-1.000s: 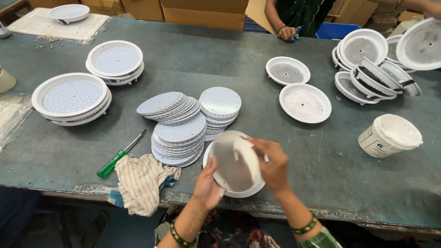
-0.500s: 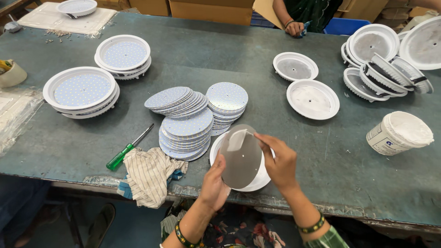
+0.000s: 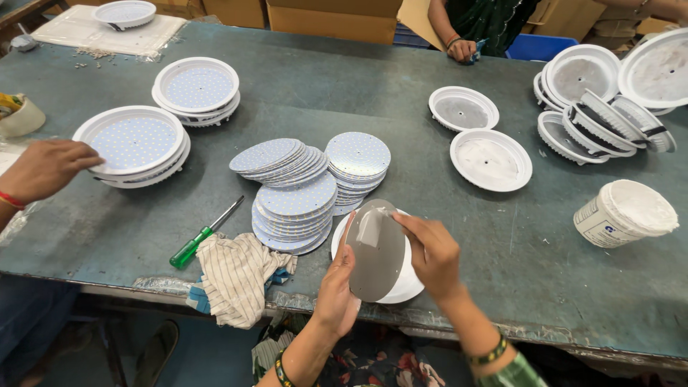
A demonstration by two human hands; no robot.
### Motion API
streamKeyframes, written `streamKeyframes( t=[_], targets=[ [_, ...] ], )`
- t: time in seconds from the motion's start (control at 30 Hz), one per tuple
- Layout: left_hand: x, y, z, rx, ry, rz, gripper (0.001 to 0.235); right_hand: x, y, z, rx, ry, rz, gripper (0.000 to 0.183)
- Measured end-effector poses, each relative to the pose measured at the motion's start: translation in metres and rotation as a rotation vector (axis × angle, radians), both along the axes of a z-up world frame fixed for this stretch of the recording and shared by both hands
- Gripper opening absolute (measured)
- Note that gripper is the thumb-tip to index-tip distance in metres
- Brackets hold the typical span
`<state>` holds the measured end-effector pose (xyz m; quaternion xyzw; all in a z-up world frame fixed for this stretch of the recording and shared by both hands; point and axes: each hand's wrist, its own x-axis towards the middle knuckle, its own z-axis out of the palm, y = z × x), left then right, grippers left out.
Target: The person repeatedly picks up circular LED panel components, scoops a white paste from a container with a small spatula, and spreads the paste onto the back surface of each panel. Finished panels are placed into a stack on the table. Another person works nearby on similar components.
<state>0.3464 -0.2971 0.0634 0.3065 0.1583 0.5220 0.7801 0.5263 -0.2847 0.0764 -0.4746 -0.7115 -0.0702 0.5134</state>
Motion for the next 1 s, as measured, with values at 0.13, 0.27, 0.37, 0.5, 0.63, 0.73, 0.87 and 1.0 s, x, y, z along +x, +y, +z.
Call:
streamKeyframes(
  t=[0.13,0.27,0.37,0.5,0.63,0.73,0.87,1.0],
  targets=[
    [-0.009,0.001,0.005,-0.011,-0.011,0.026,0.061,0.021,0.015,0.003,0.117,-0.252,0.189,0.03],
    [-0.01,-0.002,0.003,-0.088,-0.061,0.074,0.061,0.031,0.002,-0.01,0.107,-0.312,0.25,0.03],
    [-0.003,-0.001,-0.001,-0.157,-0.077,0.117,0.06,0.033,-0.011,-0.024,0.083,-0.282,0.216,0.03],
    [0.01,0.003,-0.009,-0.119,-0.14,0.208,0.06,0.021,-0.034,-0.042,0.009,-0.164,0.146,0.03],
    [0.021,0.007,-0.016,-0.123,-0.184,0.308,0.059,-0.005,-0.059,-0.053,-0.051,-0.066,0.047,0.033],
    [0.024,0.01,-0.018,-0.116,-0.201,0.359,0.059,-0.021,-0.074,-0.055,-0.045,-0.07,0.029,0.035],
    [0.018,0.013,-0.016,-0.103,-0.114,0.361,0.06,-0.019,-0.067,-0.039,-0.039,-0.075,0.071,0.038],
    [0.012,0.005,-0.016,-0.044,-0.097,0.154,0.059,0.012,-0.017,-0.006,0.05,-0.114,0.114,0.034]
  ],
)
